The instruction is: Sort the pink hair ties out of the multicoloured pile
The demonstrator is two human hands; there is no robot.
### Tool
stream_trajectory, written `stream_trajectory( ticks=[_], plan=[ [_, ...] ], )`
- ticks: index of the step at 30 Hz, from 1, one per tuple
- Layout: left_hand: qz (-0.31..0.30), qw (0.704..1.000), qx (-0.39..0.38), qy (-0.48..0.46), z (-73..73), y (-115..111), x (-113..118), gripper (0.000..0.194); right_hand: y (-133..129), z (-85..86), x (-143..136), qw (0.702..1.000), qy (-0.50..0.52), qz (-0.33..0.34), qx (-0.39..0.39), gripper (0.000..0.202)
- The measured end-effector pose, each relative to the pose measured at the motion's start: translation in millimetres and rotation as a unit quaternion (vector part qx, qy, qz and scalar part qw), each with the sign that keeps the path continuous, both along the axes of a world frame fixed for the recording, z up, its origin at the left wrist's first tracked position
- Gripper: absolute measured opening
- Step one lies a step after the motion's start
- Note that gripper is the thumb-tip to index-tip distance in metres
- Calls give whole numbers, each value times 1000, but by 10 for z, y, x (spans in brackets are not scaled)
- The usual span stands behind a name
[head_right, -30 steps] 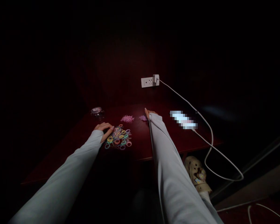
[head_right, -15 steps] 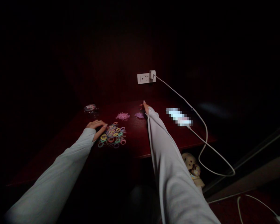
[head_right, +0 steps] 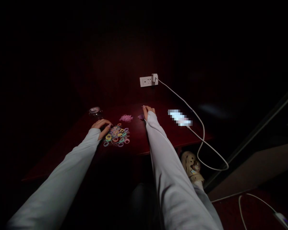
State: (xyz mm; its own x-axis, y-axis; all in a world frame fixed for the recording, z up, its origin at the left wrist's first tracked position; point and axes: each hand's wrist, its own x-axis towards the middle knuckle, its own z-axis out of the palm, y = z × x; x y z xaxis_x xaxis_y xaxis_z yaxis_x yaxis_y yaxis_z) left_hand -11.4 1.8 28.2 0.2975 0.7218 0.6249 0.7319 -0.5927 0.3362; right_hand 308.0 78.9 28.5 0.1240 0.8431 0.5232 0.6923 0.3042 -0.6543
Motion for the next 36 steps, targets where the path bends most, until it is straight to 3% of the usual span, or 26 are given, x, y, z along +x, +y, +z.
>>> stream_trajectory(
  ticks=[2, 6, 9, 11, 14, 17, 19, 21, 25, 29, 33, 36],
  plan=[
    [-2, 1000, 2, -10, 3, -47, -3, 30, -272, 16, -92, 1000, 1, -19, 15, 38],
    [-12, 999, -8, -38, 12, -133, -40, 36, -752, 67, -383, 999, -21, 38, -1, 24],
    [-33, 998, -28, -39, 35, -192, -76, 32, -932, 101, -558, 996, 3, 74, -51, 15],
    [-62, 997, -43, -24, 49, -231, -92, 32, -961, 119, -612, 983, 55, 135, -108, 13],
    [-112, 992, -60, 2, 41, -282, -103, 51, -908, 144, -599, 931, 159, 251, -212, 16],
    [-125, 989, -72, 12, -16, -293, -108, 83, -798, 162, -531, 907, 185, 290, -245, 25],
    [-139, 987, -79, 13, -64, -267, -111, 92, -724, 162, -498, 890, 195, 311, -272, 26],
    [-164, 983, -84, 9, -103, -223, -117, 87, -663, 151, -491, 869, 188, 339, -308, 24],
    [-182, 979, -89, 4, -137, -140, -131, 54, -601, 128, -534, 844, 139, 369, -363, 16],
    [-170, 980, -99, -27, -124, -125, -133, 40, -597, 141, -568, 848, 143, 352, -368, 12],
    [-137, 983, -114, -52, -95, -144, -113, 38, -593, 179, -564, 890, 69, 305, -331, 9],
    [-108, 984, -119, -73, -87, -153, -90, 39, -580, 195, -540, 905, -3, 293, -307, 13]
  ],
)
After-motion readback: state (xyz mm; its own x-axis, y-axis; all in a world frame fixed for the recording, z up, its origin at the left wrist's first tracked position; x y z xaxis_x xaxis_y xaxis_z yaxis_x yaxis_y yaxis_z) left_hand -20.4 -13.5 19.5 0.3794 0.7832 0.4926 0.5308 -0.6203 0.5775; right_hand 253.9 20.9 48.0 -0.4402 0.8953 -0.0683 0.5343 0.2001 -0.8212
